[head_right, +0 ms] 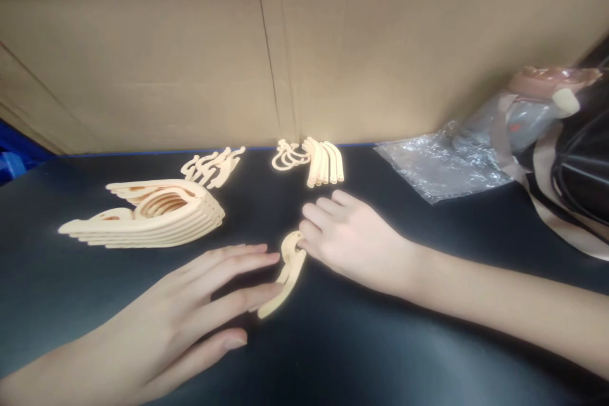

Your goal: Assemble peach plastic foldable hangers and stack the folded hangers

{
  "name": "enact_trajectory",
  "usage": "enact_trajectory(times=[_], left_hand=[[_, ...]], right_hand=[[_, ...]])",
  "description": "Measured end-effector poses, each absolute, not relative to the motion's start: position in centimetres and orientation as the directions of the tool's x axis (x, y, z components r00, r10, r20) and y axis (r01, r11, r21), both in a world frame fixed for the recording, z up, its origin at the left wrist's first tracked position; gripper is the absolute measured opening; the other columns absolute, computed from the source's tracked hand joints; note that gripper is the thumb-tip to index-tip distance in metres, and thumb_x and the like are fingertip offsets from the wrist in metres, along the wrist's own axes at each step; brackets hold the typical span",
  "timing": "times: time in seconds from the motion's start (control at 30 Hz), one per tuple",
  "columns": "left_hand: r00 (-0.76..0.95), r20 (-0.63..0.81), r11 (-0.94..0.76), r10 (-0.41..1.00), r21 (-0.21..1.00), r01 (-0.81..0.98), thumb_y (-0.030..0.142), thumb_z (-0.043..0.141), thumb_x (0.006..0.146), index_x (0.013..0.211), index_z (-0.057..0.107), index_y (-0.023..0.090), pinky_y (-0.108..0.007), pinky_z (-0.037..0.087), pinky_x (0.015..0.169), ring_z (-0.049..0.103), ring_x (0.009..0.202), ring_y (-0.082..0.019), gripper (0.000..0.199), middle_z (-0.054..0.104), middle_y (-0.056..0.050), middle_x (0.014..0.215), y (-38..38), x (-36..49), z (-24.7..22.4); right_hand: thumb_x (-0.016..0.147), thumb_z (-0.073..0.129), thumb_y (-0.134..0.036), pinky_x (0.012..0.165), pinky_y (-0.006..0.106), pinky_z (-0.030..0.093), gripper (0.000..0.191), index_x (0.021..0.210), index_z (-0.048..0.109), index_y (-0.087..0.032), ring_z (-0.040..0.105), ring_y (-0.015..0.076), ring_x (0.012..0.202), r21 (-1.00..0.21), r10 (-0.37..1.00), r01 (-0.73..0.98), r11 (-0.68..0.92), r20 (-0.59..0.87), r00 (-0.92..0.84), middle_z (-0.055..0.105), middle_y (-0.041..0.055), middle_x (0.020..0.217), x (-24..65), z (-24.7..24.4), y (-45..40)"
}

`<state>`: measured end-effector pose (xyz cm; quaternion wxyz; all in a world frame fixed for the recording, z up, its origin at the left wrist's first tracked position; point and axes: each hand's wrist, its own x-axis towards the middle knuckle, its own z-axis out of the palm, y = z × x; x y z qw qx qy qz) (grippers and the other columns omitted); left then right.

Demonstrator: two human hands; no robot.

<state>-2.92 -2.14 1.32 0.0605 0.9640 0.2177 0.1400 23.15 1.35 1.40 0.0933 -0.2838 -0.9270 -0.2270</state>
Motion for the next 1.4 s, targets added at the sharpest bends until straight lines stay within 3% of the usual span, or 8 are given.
enact_trajectory(times=[0.23, 0.4, 0.57, 0.97, 1.1, 1.2, 1.3, 1.4], left_hand=[[0.81, 0.36, -0.886, 0.463, 0.159, 0.436, 0.025, 0.048, 0.099, 0.12, 0.062, 0.022, -0.033, 0.028, 0.116, 0.055, 0.122, -0.017, 0.025, 0.066, -0.001, 0.124, -2.1, -2.7, 0.4], [0.765, 0.395, -0.859, 0.508, 0.163, 0.486, 0.027, 0.048, 0.099, 0.12, 0.063, 0.022, -0.032, 0.027, 0.115, 0.055, 0.121, -0.016, 0.025, 0.067, 0.001, 0.123, -1.9, -2.8, 0.1], [0.77, 0.382, -0.859, 0.51, 0.179, 0.48, 0.024, 0.048, 0.099, 0.121, 0.063, 0.021, -0.03, 0.022, 0.117, 0.053, 0.123, -0.015, 0.026, 0.065, 0.0, 0.126, -1.9, -2.9, 0.1], [0.783, 0.39, -0.874, 0.485, 0.192, 0.446, 0.022, 0.047, 0.1, 0.117, 0.063, 0.021, -0.03, 0.022, 0.117, 0.051, 0.123, -0.014, 0.024, 0.063, -0.002, 0.126, -1.9, -2.8, 0.3], [0.789, 0.38, -0.876, 0.482, 0.196, 0.441, 0.022, 0.047, 0.099, 0.118, 0.063, 0.02, -0.03, 0.023, 0.117, 0.049, 0.124, -0.015, 0.024, 0.061, -0.002, 0.127, -1.8, -3.0, 0.4], [0.786, 0.368, -0.868, 0.497, 0.195, 0.457, 0.022, 0.046, 0.1, 0.118, 0.062, 0.02, -0.031, 0.025, 0.116, 0.049, 0.124, -0.016, 0.024, 0.06, -0.004, 0.127, -1.8, -3.3, 0.4], [0.78, 0.373, -0.864, 0.503, 0.189, 0.467, 0.022, 0.046, 0.1, 0.118, 0.062, 0.021, -0.033, 0.028, 0.115, 0.048, 0.124, -0.017, 0.024, 0.06, -0.004, 0.127, -1.7, -3.5, 0.4], [0.779, 0.371, -0.862, 0.506, 0.196, 0.467, 0.022, 0.046, 0.1, 0.117, 0.062, 0.021, -0.034, 0.03, 0.114, 0.049, 0.124, -0.018, 0.024, 0.06, -0.005, 0.126, -1.6, -3.6, 0.4]], right_hand=[[0.093, 0.05, -0.018, 0.064, 0.033, 0.026, 0.023, 0.074, 0.063, -0.016, 0.047, 0.0196, 0.065, 0.468, 0.502, 0.603, 0.647, 0.334, -0.798, 0.053, 0.0026, 0.068, 22.1, 1.1, 1.2], [0.095, 0.05, -0.024, 0.065, 0.033, 0.029, 0.026, 0.074, 0.064, -0.017, 0.048, 0.0195, 0.066, 0.395, 0.516, 0.639, 0.66, 0.381, -0.767, 0.056, 0.0022, 0.069, 22.5, 1.2, 1.1], [0.097, 0.049, -0.03, 0.069, 0.033, 0.035, 0.029, 0.087, 0.071, -0.014, 0.055, 0.0194, 0.069, 0.304, 0.548, 0.674, 0.673, 0.407, -0.73, 0.063, 0.0032, 0.073, 23.4, 1.9, 1.6], [0.097, 0.046, -0.028, 0.073, 0.034, 0.033, 0.028, 0.091, 0.068, -0.013, 0.062, 0.0201, 0.08, 0.3, 0.675, 0.773, 0.56, 0.376, -0.635, 0.069, 0.0074, 0.088, 23.2, 4.6, 7.8], [0.095, 0.047, -0.028, 0.078, 0.034, 0.033, 0.028, 0.097, 0.071, -0.014, 0.06, 0.0203, 0.081, 0.178, 0.775, 0.836, 0.518, 0.316, -0.548, 0.069, 0.0087, 0.094, 22.0, 4.2, 12.0], [0.091, 0.048, -0.027, 0.079, 0.036, 0.031, 0.028, 0.093, 0.073, -0.013, 0.059, 0.0242, 0.087, 0.152, 0.795, 0.851, 0.502, 0.307, -0.524, 0.069, 0.0123, 0.096, 21.0, 3.7, 14.6], [0.084, 0.055, -0.026, 0.081, 0.039, 0.03, 0.024, 0.08, 0.075, -0.014, 0.059, 0.027, 0.087, 0.105, 0.813, 0.856, 0.506, 0.275, -0.514, 0.07, 0.0124, 0.086, 20.2, 3.3, 16.2], [0.077, 0.059, -0.023, 0.081, 0.038, 0.031, 0.019, 0.07, 0.075, -0.016, 0.059, 0.0227, 0.076, 0.005, 0.84, 0.867, 0.498, 0.247, -0.484, 0.07, 0.0079, 0.073, 19.5, 3.2, 17.0]])
